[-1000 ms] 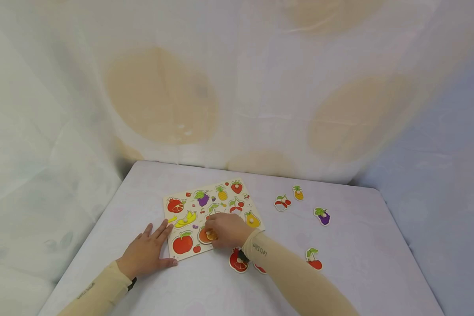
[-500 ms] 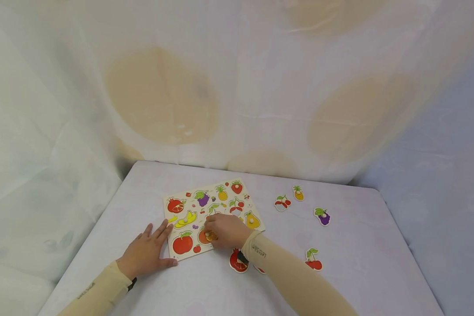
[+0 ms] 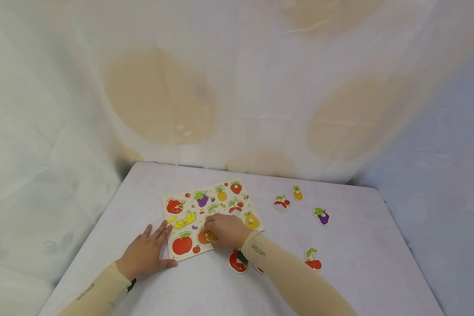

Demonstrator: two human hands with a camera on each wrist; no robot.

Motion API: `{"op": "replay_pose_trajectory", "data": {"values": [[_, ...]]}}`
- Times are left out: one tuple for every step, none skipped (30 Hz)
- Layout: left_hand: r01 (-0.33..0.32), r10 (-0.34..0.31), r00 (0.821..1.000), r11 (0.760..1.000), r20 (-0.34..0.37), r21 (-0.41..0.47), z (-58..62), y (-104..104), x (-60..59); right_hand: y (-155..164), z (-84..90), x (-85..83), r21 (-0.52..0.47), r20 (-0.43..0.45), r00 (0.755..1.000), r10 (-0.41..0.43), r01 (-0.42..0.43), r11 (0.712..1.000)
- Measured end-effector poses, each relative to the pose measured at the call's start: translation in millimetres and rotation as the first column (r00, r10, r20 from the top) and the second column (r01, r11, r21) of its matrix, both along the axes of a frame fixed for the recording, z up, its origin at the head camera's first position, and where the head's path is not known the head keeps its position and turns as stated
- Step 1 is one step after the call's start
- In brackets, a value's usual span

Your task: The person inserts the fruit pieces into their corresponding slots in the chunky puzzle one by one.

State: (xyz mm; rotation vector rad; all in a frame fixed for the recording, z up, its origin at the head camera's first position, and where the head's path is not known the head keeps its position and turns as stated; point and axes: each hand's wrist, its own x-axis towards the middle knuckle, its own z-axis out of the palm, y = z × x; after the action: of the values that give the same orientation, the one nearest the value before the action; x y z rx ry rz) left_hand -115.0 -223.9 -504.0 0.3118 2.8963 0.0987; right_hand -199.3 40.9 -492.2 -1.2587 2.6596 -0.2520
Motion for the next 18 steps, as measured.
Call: {"op": "replay_pose_trajectory", "data": {"values": [[0.001,-0.001,1.000,1.000,0.001,-0.002,-0.1,0,0.0,0,0.2,-0.1,0.001,0.001,1.000,0.000,0.000,1.000],[0.002,-0.002,1.000,1.000,0.002,-0.003,-0.3,-1,-0.1,0,0.4,-0.4,0.000,0.004,1.000,0.000,0.000,1.000],[0.003,-0.003,1.000,1.000,0.003,-0.005,-0.5,-1,-0.2,0,1.0,-0.5,-0.001,0.005,1.000,-0.002,0.002,1.000],[0.004,-0.004,1.000,1.000,0.004,-0.006,-0.7,-1,-0.2,0,1.0,-1.0,-0.007,0.005,1.000,-0.004,0.004,1.000],[0.005,-0.005,1.000,1.000,0.005,-0.005,-0.7,-1,-0.2,1,1.8,-1.3,-0.017,0.009,1.000,-0.009,0.009,1.000],[0.007,-0.006,1.000,1.000,0.006,-0.005,-0.5,-1,-0.2,2,3.6,-1.6,-0.030,0.015,1.000,-0.014,0.014,0.999],[0.008,-0.008,1.000,1.000,0.005,-0.005,-0.4,-2,-0.2,3,5.5,-2.3,-0.043,0.019,1.000,-0.019,0.020,0.999],[0.010,-0.010,1.000,1.000,0.003,-0.003,-0.2,-1,-0.1,5,7.8,-3.2,-0.060,0.026,0.999,-0.027,0.028,0.998],[0.011,-0.011,1.000,1.000,0.000,-0.003,-0.2,-1,-0.2,7,10.4,-4.1,-0.072,0.030,0.999,-0.036,0.039,0.997],[0.012,-0.012,1.000,1.000,-0.002,-0.001,0.0,-1,-0.2,10,13.3,-5.2,-0.083,0.035,0.998,-0.048,0.050,0.995],[0.014,-0.014,1.000,1.000,-0.004,0.000,0.1,-1,-0.2,14,17.2,-6.0,-0.088,0.042,0.997,-0.065,0.069,0.994],[0.015,-0.015,1.000,1.000,-0.007,0.000,0.2,-1,-0.2,18,20.2,-7.4,-0.090,0.044,0.996,-0.081,0.085,0.992],[0.016,-0.016,1.000,1.000,-0.010,-0.001,0.3,-1,-0.3,23,22.2,-9.2,-0.086,0.039,0.994,-0.098,0.101,0.991],[0.016,-0.016,1.000,1.000,-0.011,-0.001,0.3,-1,-0.3,28,24.4,-10.9,-0.084,0.038,0.992,-0.117,0.120,0.989],[0.017,-0.018,1.000,1.000,-0.011,-0.003,0.4,-2,-0.3,34,26.4,-12.6,-0.080,0.034,0.990,-0.135,0.137,0.987],[0.019,-0.019,1.000,1.000,-0.010,-0.005,0.2,-2,-0.3,41,28.5,-13.9,-0.079,0.033,0.987,-0.155,0.158,0.984],[0.019,-0.020,1.000,1.000,-0.008,-0.006,0.4,-2,-0.2,49,30.2,-15.3,-0.079,0.034,0.984,-0.175,0.177,0.981],[0.018,-0.018,1.000,1.000,-0.005,-0.004,0.8,-2,0.0,57,31.7,-16.5,-0.080,0.031,0.981,-0.192,0.194,0.978]]}}
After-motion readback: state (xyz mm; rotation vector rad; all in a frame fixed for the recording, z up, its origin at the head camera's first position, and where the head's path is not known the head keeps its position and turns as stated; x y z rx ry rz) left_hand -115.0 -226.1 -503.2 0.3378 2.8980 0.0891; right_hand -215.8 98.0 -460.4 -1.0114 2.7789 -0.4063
